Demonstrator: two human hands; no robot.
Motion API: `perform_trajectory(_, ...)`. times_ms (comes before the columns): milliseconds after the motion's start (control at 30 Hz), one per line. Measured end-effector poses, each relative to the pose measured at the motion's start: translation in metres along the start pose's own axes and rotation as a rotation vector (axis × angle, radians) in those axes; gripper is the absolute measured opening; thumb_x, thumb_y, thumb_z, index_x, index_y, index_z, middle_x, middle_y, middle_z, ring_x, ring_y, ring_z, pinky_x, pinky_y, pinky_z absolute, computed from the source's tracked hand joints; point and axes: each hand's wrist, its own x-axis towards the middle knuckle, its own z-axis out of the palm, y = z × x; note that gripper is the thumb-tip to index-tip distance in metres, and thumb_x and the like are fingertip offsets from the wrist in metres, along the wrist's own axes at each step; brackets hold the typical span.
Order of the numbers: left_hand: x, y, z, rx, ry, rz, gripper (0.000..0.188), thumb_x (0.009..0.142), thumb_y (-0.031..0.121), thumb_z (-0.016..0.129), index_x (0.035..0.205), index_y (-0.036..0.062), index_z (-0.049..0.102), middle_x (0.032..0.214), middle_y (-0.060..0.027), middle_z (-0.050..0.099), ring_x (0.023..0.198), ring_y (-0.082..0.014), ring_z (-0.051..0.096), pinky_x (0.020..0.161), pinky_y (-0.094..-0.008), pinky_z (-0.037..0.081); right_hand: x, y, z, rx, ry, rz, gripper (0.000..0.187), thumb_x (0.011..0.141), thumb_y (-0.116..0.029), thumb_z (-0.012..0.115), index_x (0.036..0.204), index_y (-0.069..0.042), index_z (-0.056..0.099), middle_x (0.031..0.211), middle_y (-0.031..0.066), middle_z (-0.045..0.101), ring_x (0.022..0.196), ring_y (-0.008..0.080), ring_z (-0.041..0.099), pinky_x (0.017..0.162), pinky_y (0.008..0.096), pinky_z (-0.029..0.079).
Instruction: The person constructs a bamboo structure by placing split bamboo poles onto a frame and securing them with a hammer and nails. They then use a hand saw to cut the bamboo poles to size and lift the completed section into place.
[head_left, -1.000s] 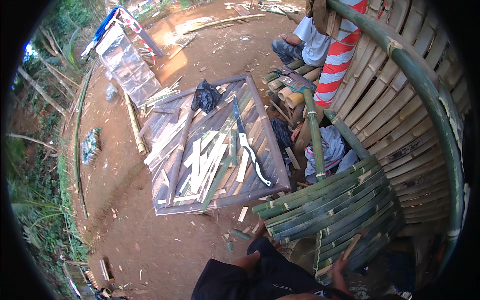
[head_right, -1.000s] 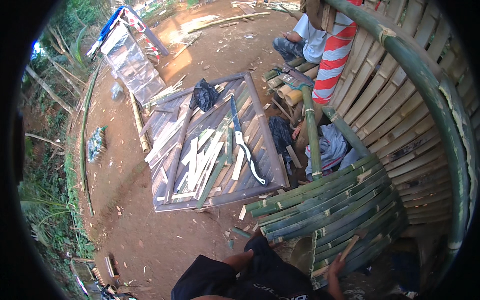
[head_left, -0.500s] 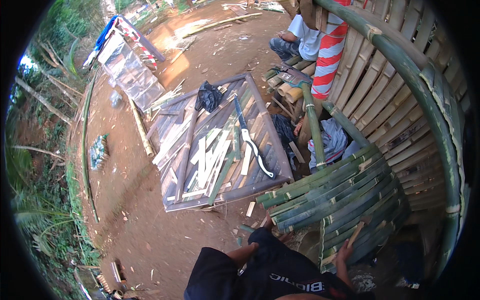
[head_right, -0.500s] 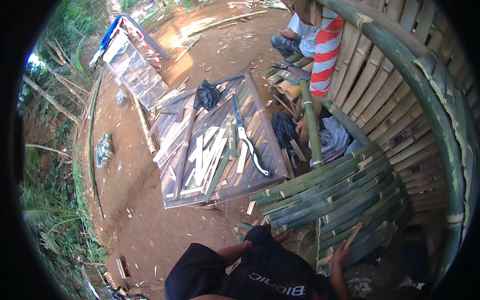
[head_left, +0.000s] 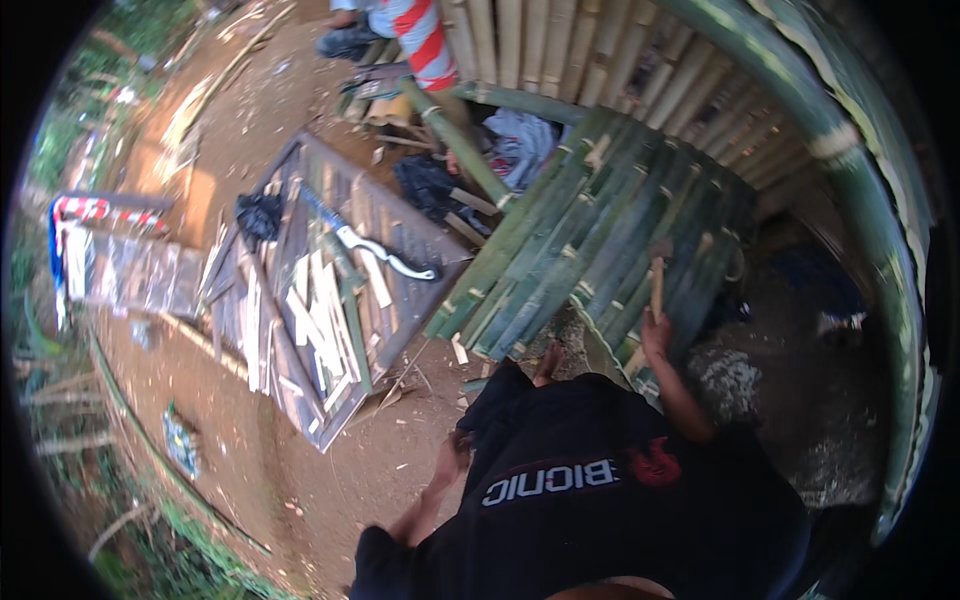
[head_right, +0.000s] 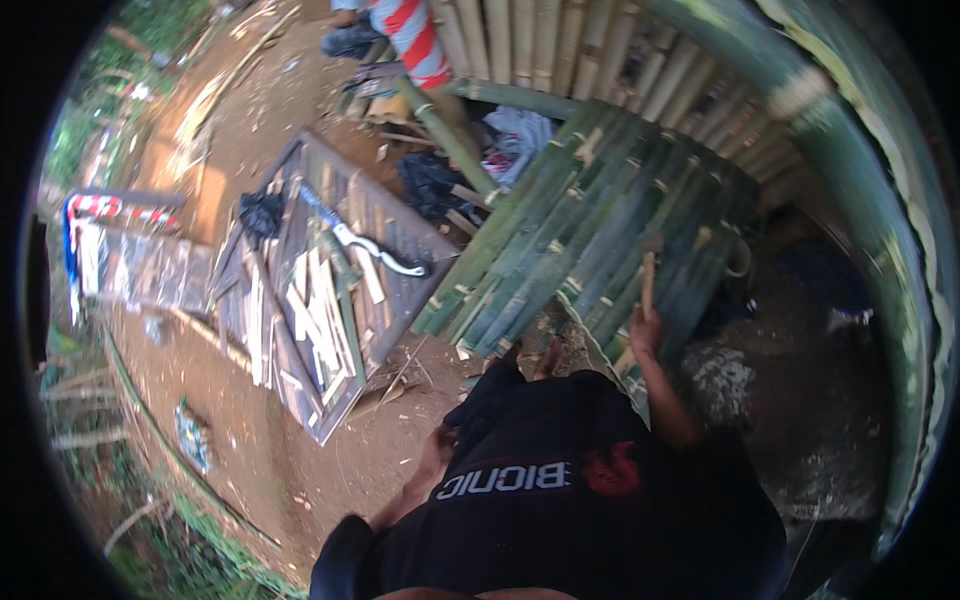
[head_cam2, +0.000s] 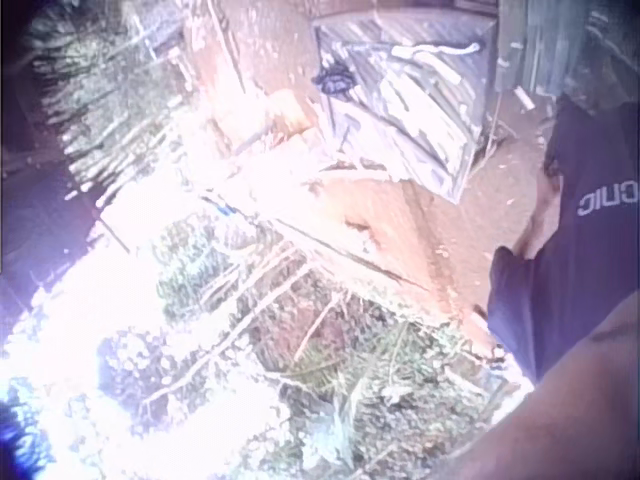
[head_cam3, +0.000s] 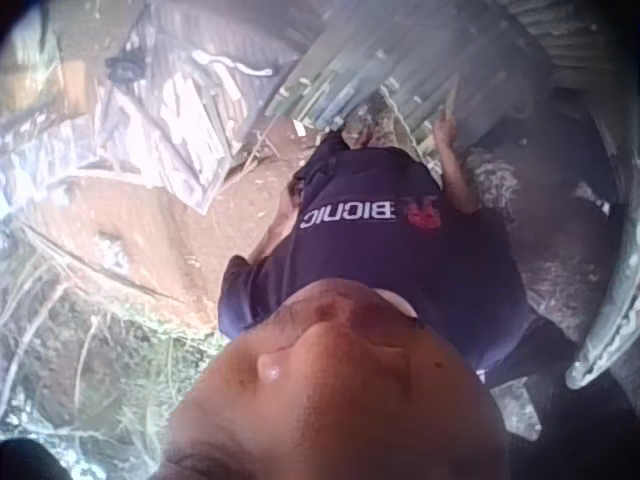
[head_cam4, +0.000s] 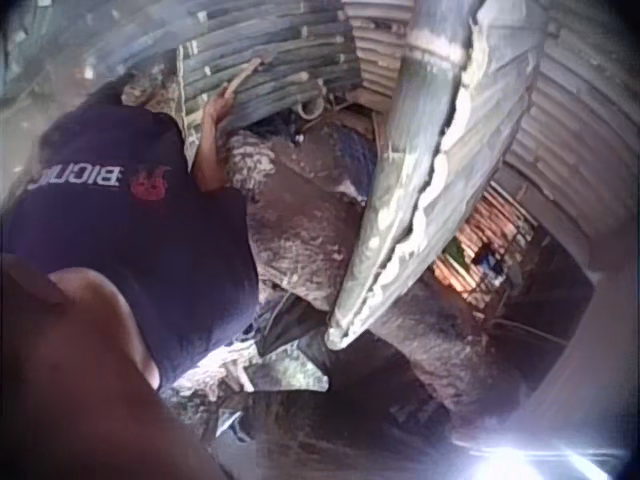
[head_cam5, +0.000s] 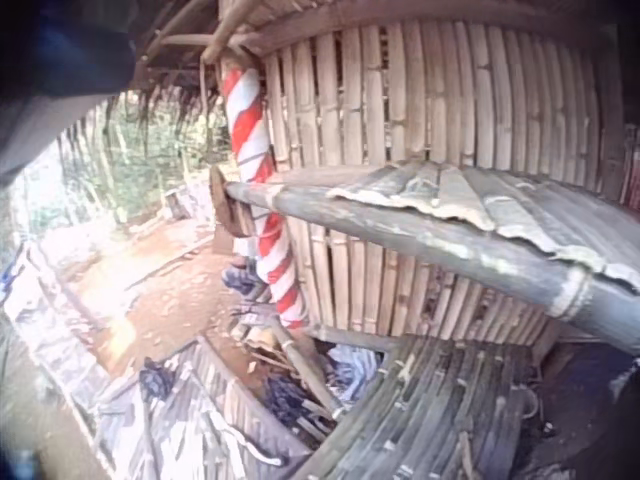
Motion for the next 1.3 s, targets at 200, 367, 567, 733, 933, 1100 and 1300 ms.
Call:
perform_trajectory(200, -0.001, 0.167, 0.111, 0.132, 0.279, 0.191, 0.017, 0.092, 0.019, 0.064, 0.091, 0.0021, 0.063, 0.081, -0.0062, 0.065, 0.075, -0.0130, 0.058, 0.070, -0.0256, 0.044, -0.071, -0.089, -0.047, 0.524, -0.276, -0.160, 0.024, 0.089, -0.021, 0.069, 0.099, 0.001, 0.067, 0.077, 0.0036, 0.065, 0.069, 0.0085, 0.057, 0.062, 0.0281, 0.047)
perform_trajectory(367, 0.039, 0.220, 0.212, 0.035, 0.015, 0.231, 0.017, 0.092, 0.011, 0.063, 0.103, -0.0012, 0.068, 0.090, -0.0059, 0.069, 0.079, -0.0106, 0.061, 0.073, -0.0258, 0.049, -0.126, -0.200, -0.057, 0.618, -0.822, -0.405, 0.023, 0.089, -0.019, 0.069, 0.100, 0.001, 0.069, 0.077, 0.0045, 0.065, 0.071, 0.0091, 0.059, 0.064, 0.0293, 0.049)
perform_trajectory(567, 0.061, 0.223, 0.233, 0.024, -0.185, 0.245, 0.009, 0.091, 0.009, 0.064, 0.098, 0.0031, 0.065, 0.083, -0.0009, 0.067, 0.073, -0.0074, 0.058, 0.067, -0.0227, 0.046, -0.133, -0.215, -0.065, 0.619, -0.813, -0.377, 0.011, 0.090, -0.009, 0.064, 0.091, 0.002, 0.064, 0.069, 0.0055, 0.064, 0.068, 0.0116, 0.062, 0.061, 0.0307, 0.051)
perform_trajectory(733, 0.048, 0.232, 0.224, 0.049, -0.265, 0.208, 0.010, 0.093, 0.011, 0.063, 0.098, 0.0015, 0.064, 0.084, -0.0023, 0.067, 0.073, -0.0081, 0.059, 0.067, -0.0226, 0.047, -0.141, -0.211, -0.073, 0.700, -0.976, -0.236, 0.010, 0.092, -0.010, 0.063, 0.092, -0.001, 0.060, 0.064, 0.0017, 0.057, 0.048, 0.0061, 0.050, 0.042, 0.0243, 0.040)
perform_trajectory(933, 0.048, 0.225, 0.219, 0.033, -0.314, 0.263, 0.012, 0.094, 0.013, 0.063, 0.097, 0.0016, 0.063, 0.084, -0.0026, 0.066, 0.074, -0.0088, 0.060, 0.069, -0.0235, 0.049, -0.149, -0.211, -0.069, 0.879, -1.032, -0.049, 0.012, 0.093, -0.012, 0.063, 0.093, -0.002, 0.056, 0.059, -0.0013, 0.048, 0.041, 0.0055, 0.043, 0.036, 0.0222, 0.035)
perform_trajectory(1100, 0.054, 0.226, 0.242, -0.065, -0.231, 0.159, 0.007, 0.092, 0.009, 0.063, 0.097, 0.0045, 0.061, 0.085, -0.0024, 0.065, 0.078, -0.0114, 0.061, 0.073, -0.0260, 0.050, -0.126, -0.200, -0.070, 0.935, -0.990, -0.111, 0.013, 0.094, -0.015, 0.062, 0.092, -0.003, 0.057, 0.053, -0.0021, 0.047, 0.039, 0.0065, 0.043, 0.034, 0.0239, 0.035)
perform_trajectory(1300, 0.055, 0.238, 0.243, -0.204, -0.144, 0.151, 0.011, 0.095, 0.012, 0.059, 0.100, 0.0032, 0.062, 0.084, -0.0063, 0.066, 0.075, -0.0118, 0.061, 0.070, -0.0259, 0.051, -0.114, -0.220, -0.090, 1.036, -0.973, -0.016, 0.012, 0.093, -0.012, 0.064, 0.092, -0.002, 0.058, 0.058, -0.0032, 0.046, 0.044, 0.0048, 0.043, 0.038, 0.0233, 0.035)
